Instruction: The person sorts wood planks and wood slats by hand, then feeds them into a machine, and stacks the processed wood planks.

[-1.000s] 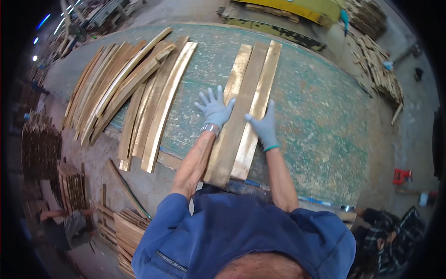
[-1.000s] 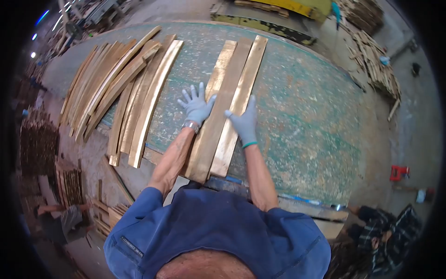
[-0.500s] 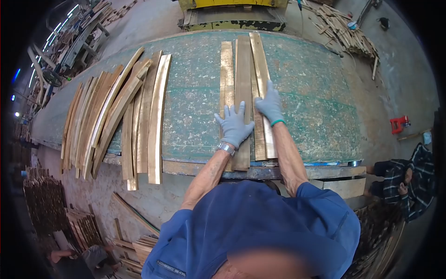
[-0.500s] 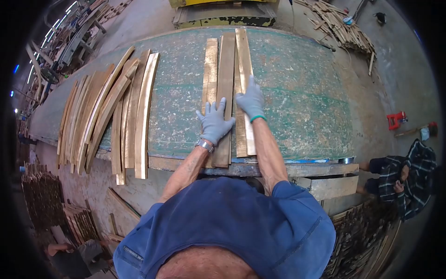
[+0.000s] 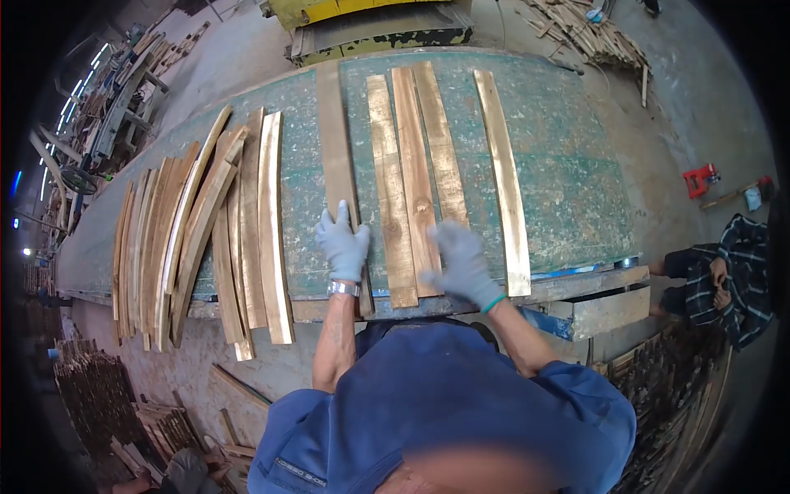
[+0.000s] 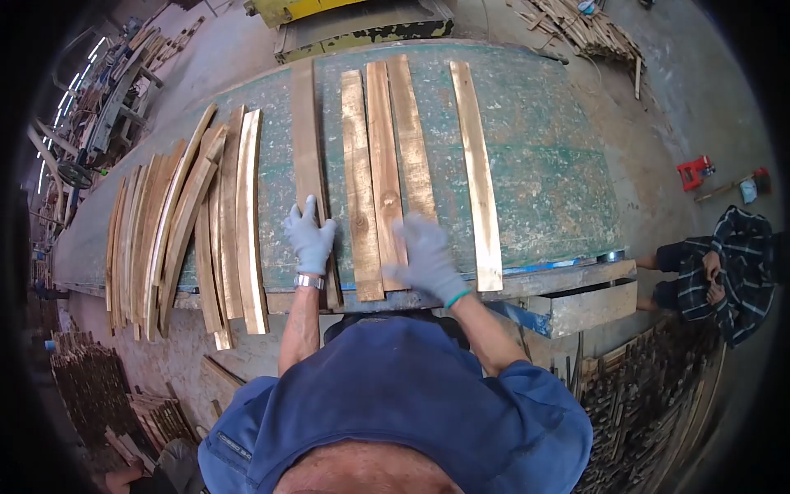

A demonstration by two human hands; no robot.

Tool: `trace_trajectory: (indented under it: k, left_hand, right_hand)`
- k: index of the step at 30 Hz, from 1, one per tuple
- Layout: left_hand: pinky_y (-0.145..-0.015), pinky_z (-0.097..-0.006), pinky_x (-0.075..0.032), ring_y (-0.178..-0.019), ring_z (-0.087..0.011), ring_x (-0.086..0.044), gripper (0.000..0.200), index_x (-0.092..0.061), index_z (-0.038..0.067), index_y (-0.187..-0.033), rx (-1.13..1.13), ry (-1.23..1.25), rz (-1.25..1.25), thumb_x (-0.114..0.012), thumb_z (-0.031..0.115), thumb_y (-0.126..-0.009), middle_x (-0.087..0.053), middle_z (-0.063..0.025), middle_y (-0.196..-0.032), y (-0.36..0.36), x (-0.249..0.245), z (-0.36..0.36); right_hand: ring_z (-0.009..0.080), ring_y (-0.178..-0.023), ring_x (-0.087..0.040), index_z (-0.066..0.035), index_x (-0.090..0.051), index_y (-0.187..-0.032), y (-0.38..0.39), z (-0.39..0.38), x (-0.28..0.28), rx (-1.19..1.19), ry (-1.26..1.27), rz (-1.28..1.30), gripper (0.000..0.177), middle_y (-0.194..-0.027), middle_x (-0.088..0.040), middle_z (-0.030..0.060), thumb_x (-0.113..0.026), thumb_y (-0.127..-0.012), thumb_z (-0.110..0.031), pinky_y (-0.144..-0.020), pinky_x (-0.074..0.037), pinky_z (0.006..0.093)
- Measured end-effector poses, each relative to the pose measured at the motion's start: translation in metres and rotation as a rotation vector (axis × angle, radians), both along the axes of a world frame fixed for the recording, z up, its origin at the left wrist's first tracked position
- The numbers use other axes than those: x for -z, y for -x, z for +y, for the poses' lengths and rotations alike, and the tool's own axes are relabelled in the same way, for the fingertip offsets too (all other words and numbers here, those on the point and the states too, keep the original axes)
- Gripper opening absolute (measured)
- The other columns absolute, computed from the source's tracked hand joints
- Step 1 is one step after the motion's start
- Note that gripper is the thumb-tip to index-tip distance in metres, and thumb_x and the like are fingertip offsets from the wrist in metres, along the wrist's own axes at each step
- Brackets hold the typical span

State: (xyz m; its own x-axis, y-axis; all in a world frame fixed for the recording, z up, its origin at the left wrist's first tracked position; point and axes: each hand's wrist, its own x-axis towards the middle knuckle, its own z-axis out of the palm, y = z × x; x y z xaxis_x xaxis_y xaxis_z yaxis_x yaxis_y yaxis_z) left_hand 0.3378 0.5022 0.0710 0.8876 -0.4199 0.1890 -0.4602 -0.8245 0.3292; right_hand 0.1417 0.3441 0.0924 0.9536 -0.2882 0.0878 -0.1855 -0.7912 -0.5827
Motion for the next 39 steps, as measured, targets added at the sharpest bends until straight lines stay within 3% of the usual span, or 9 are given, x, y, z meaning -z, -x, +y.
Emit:
trace_trajectory:
  k: [3, 6, 13, 17, 21, 24, 28, 32, 39]
  left_hand:
    - [-0.107, -0.0553, -0.025, -0.133, -0.0451, -0.029, 0.071, -0.051, 0.017, -0.137, -0.053, -0.124, -0.132, -0.067, 0.051, -0.077, -0.034, -0.0255, -0.146, -0.003, 0.019, 0.001]
    - [-0.108, -0.0553, -0.023, -0.136, -0.0443, -0.025, 0.075, -0.049, 0.019, -0.139, 0.335, 0.03, -0.007, -0.064, 0.06, -0.078, -0.03, -0.0229, -0.149, 0.041, -0.006, -0.014]
    - [-0.108, -0.0523, -0.023, -0.129, -0.0396, -0.034, 0.082, -0.04, 0.023, -0.146, 0.2, -0.066, 0.19, -0.056, 0.068, -0.079, -0.029, -0.0211, -0.15, 0.051, 0.008, -0.012]
    - [-0.094, -0.0428, -0.045, -0.113, -0.04, -0.05, 0.09, -0.04, 0.016, -0.145, 0.142, -0.104, 0.243, -0.074, 0.053, -0.071, -0.04, -0.024, -0.133, 0.028, -0.004, 0.003]
    - [-0.096, -0.04, -0.046, -0.11, -0.0382, -0.056, 0.085, -0.04, 0.011, -0.144, 0.206, -0.013, 0.35, -0.079, 0.031, -0.071, -0.047, -0.0233, -0.129, 0.017, -0.016, 0.004]
    - [-0.093, -0.0366, -0.048, -0.111, -0.0348, -0.058, 0.072, -0.043, 0.008, -0.141, 0.54, 0.774, 1.107, -0.072, 0.027, -0.078, -0.057, -0.023, -0.123, -0.016, 0.011, 0.025]
    - [-0.088, -0.0375, -0.05, -0.102, -0.0308, -0.062, 0.053, -0.055, 0.003, -0.128, 0.202, 0.014, 0.459, -0.065, 0.023, -0.08, -0.064, -0.0194, -0.111, -0.025, -0.012, 0.039]
    - [-0.089, -0.044, -0.045, -0.103, -0.0357, -0.056, 0.06, -0.053, 0.007, -0.132, 0.127, 0.13, -0.426, -0.065, 0.04, -0.082, -0.058, -0.0193, -0.113, -0.059, 0.023, 0.08]
    - [-0.093, -0.0473, -0.041, -0.109, -0.0366, -0.05, 0.071, -0.044, 0.008, -0.141, -0.153, 0.048, 0.173, -0.047, 0.058, -0.09, -0.053, -0.0221, -0.116, -0.018, 0.029, 0.062]
  right_hand:
    - [0.0377, -0.131, -0.038, -0.014, -0.047, -0.137, 0.019, 0.022, 0.017, -0.062, 0.362, -0.077, 0.079, -0.143, -0.039, 0.0195, -0.07, -0.072, -0.053, -0.11, -0.029, 0.048]
    - [0.0367, -0.136, -0.032, -0.016, -0.044, -0.139, 0.028, -0.017, 0.034, 0.031, 0.383, 0.0, 0.085, -0.147, -0.035, 0.0185, -0.075, -0.069, -0.051, -0.111, -0.031, 0.0425]
    - [0.0385, -0.123, -0.042, -0.012, -0.038, -0.143, 0.027, -0.055, 0.043, 0.538, 0.256, -0.021, 0.106, -0.133, -0.042, 0.0195, -0.089, -0.054, -0.039, -0.1, -0.039, 0.0459]
    - [0.0351, -0.112, -0.051, -0.009, -0.04, -0.141, 0.013, -0.065, 0.017, 0.593, 0.249, 0.244, 0.101, -0.119, -0.052, 0.0182, -0.089, -0.056, -0.033, -0.092, -0.044, 0.0451]
    - [0.0309, -0.098, -0.064, 0.0, -0.045, -0.135, 0.018, -0.091, 0.03, 0.297, -0.092, -0.076, 0.08, -0.108, -0.064, 0.0191, -0.079, -0.064, -0.018, -0.087, -0.05, 0.039]
    - [0.0334, -0.096, -0.064, 0.003, -0.048, -0.132, 0.03, -0.071, 0.022, 0.144, -1.065, -0.155, 0.071, -0.109, -0.063, 0.0228, -0.074, -0.069, -0.018, -0.086, -0.051, 0.0409]
    - [0.034, -0.095, -0.064, 0.002, -0.044, -0.136, 0.046, -0.056, -0.001, 0.428, -0.053, 0.13, 0.063, -0.111, -0.063, 0.0185, -0.064, -0.082, -0.023, -0.082, -0.052, 0.0409]
    - [0.0354, -0.107, -0.055, -0.008, -0.043, -0.14, 0.068, -0.102, 0.019, 0.777, 0.516, -0.095, 0.065, -0.116, -0.057, 0.0187, -0.062, -0.086, -0.039, -0.088, -0.047, 0.0433]
    - [0.0377, -0.11, -0.048, -0.014, -0.051, -0.136, 0.037, -0.086, 0.066, 0.692, 0.352, 0.011, 0.071, -0.121, -0.049, 0.0181, -0.061, -0.08, -0.057, -0.091, -0.04, 0.0506]
